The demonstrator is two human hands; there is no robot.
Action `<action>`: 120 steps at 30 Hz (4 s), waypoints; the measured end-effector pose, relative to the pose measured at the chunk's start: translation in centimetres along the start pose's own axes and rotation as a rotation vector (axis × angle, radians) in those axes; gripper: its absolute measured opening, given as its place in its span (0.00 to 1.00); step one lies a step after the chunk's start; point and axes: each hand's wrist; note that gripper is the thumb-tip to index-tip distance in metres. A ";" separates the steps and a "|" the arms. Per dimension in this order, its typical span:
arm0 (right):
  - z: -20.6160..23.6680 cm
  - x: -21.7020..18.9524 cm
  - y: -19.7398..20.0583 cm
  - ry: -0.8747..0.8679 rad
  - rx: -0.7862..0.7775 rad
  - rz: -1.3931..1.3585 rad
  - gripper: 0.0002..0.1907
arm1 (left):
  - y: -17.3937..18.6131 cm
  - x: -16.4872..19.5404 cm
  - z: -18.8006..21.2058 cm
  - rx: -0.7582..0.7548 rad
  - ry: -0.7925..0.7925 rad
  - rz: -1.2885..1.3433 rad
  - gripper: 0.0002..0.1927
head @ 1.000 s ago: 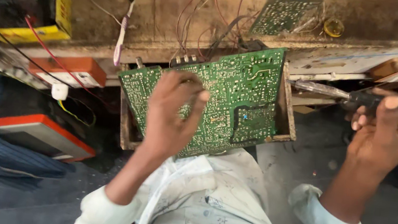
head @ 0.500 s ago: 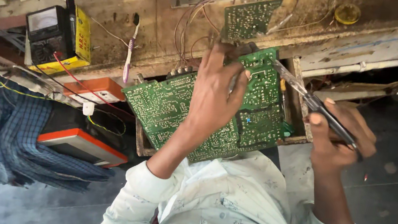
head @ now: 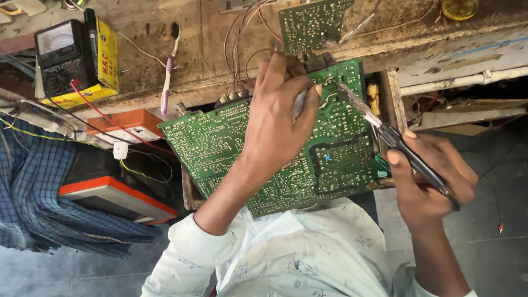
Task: The person holds a green circuit board on a cluttered workbench and solders components on it with a soldering iron, steadying the board with the other hand. They reposition and turn the board to reach different solder points and briefly reach across the bench for supplies before resuming soldering.
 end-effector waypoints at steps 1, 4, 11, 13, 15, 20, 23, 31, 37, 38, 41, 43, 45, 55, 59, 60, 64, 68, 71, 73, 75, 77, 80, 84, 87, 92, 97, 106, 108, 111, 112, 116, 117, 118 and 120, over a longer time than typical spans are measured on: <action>-0.1 -0.1 0.0 -0.016 0.003 0.001 0.15 | 0.0 -0.1 0.0 -0.010 0.010 0.000 0.07; -0.2 -0.2 0.0 -0.029 0.003 -0.004 0.15 | -0.2 -0.2 0.0 0.012 0.004 0.005 0.07; -0.4 -0.4 -0.1 -0.045 0.000 0.040 0.16 | -0.4 -0.4 0.1 0.024 -0.001 -0.005 0.07; -0.5 -0.2 -0.2 -0.029 -0.003 0.017 0.16 | -0.3 -0.4 0.1 0.015 0.004 -0.007 0.06; -0.5 -0.2 -0.3 -0.025 0.000 0.011 0.16 | -0.2 -0.3 0.1 0.014 0.002 -0.004 0.06; -0.2 0.0 -0.6 0.004 -0.006 -0.016 0.15 | 0.0 -0.2 -0.1 -0.013 0.021 0.000 0.06; 0.6 -0.1 -1.2 -0.025 0.052 0.018 0.15 | 0.2 0.0 0.0 0.021 0.008 0.005 0.06; 1.5 -0.8 -1.8 -0.096 0.044 -0.021 0.14 | 0.1 0.2 0.0 0.034 0.025 0.005 0.04; 1.2 -1.4 -1.9 -0.114 0.033 0.023 0.15 | -0.2 0.1 0.2 0.048 0.024 -0.018 0.04; 1.1 -1.5 -1.9 -0.108 0.033 0.044 0.16 | -0.3 0.1 0.2 0.054 0.021 -0.022 0.05; 0.9 -1.5 -1.8 -0.115 0.027 -0.041 0.15 | -0.4 0.0 0.3 0.045 0.047 -0.022 0.05; 0.6 -1.4 -1.5 -0.025 -0.017 0.001 0.15 | -0.5 0.0 0.3 0.061 0.048 -0.020 0.05; 0.4 -1.3 -1.3 -0.005 -0.034 0.004 0.16 | -0.5 -0.1 0.4 0.071 0.049 -0.020 0.05; -0.2 -0.9 -0.8 -0.096 -0.006 -0.085 0.16 | -0.3 -0.2 0.3 0.080 0.057 0.033 0.05; -0.8 -1.1 -0.6 -0.013 -0.055 -0.075 0.15 | -0.2 -0.3 0.3 0.063 0.087 0.057 0.05; -0.9 -1.2 -0.7 -0.045 -0.045 -0.058 0.16 | -0.1 -0.3 0.3 0.064 0.089 0.058 0.05; -1.5 -1.8 -0.6 -0.048 -0.064 -0.034 0.17 | -0.1 -0.2 0.4 0.067 0.098 0.062 0.05; -2.3 -2.2 -0.3 0.079 -0.130 0.006 0.15 | 0.0 -0.2 0.4 0.055 0.129 0.071 0.05; -2.3 -2.4 -0.3 0.052 -0.121 -0.012 0.16 | 0.1 -0.1 0.3 0.064 0.119 0.073 0.05; -2.1 -2.3 -0.6 -0.062 -0.042 -0.043 0.16 | 0.1 0.0 0.3 0.066 0.121 0.069 0.06; -1.9 -2.3 -0.8 -0.123 0.011 -0.065 0.17 | 0.1 0.1 0.2 0.067 0.127 0.078 0.05; -1.7 -2.4 -1.0 -0.136 0.039 -0.079 0.18 | 0.1 0.2 0.3 0.063 0.145 0.094 0.05; -1.5 -2.4 -1.0 -0.077 0.000 -0.082 0.17 | 0.1 0.1 0.3 0.053 0.152 0.103 0.05; -1.8 -2.5 -0.6 -0.034 -0.040 -0.036 0.16 | 0.0 0.0 0.4 0.072 0.127 0.082 0.06; -2.0 -2.6 -0.5 -0.051 -0.043 -0.019 0.17 | 0.0 0.1 0.4 0.075 0.127 0.081 0.05; -2.1 -2.6 -0.9 -0.024 -0.029 -0.014 0.17 | 0.1 0.1 0.3 0.055 0.170 0.108 0.06; -2.2 -2.8 -0.6 0.029 -0.063 0.001 0.17 | 0.1 0.1 0.4 0.073 0.124 0.089 0.06; -2.1 -2.8 -0.8 0.008 -0.030 -0.013 0.16 | 0.1 0.2 0.4 0.070 0.106 0.083 0.06; -2.1 -2.8 -0.8 0.014 -0.033 -0.040 0.16 | 0.2 0.2 0.4 0.058 0.125 0.095 0.06; -2.0 -2.8 -0.8 -0.002 -0.027 -0.024 0.17 | 0.3 0.2 0.4 0.039 0.146 0.106 0.07; -1.9 -2.8 -0.8 -0.018 -0.020 -0.012 0.17 | 0.3 0.2 0.4 0.041 0.133 0.096 0.07; -1.7 -2.6 -0.8 -0.054 0.004 0.000 0.17 | 0.2 0.3 0.5 0.044 0.130 0.118 0.07; -1.7 -2.5 -0.8 -0.030 0.000 0.018 0.17 | 0.2 0.3 0.6 0.040 0.129 0.113 0.08; -1.6 -2.4 -0.7 -0.006 -0.005 0.036 0.17 | 0.2 0.3 0.6 0.035 0.129 0.108 0.08; -1.4 -2.3 -0.8 0.013 -0.009 0.044 0.16 | 0.3 0.3 0.6 0.035 0.123 0.096 0.09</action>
Point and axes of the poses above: each hand's wrist, its own z-axis away from the middle knuckle, its own y-axis out of the back of the hand, x = y × z, and after that the axes turned 10 degrees about -z, right-handed
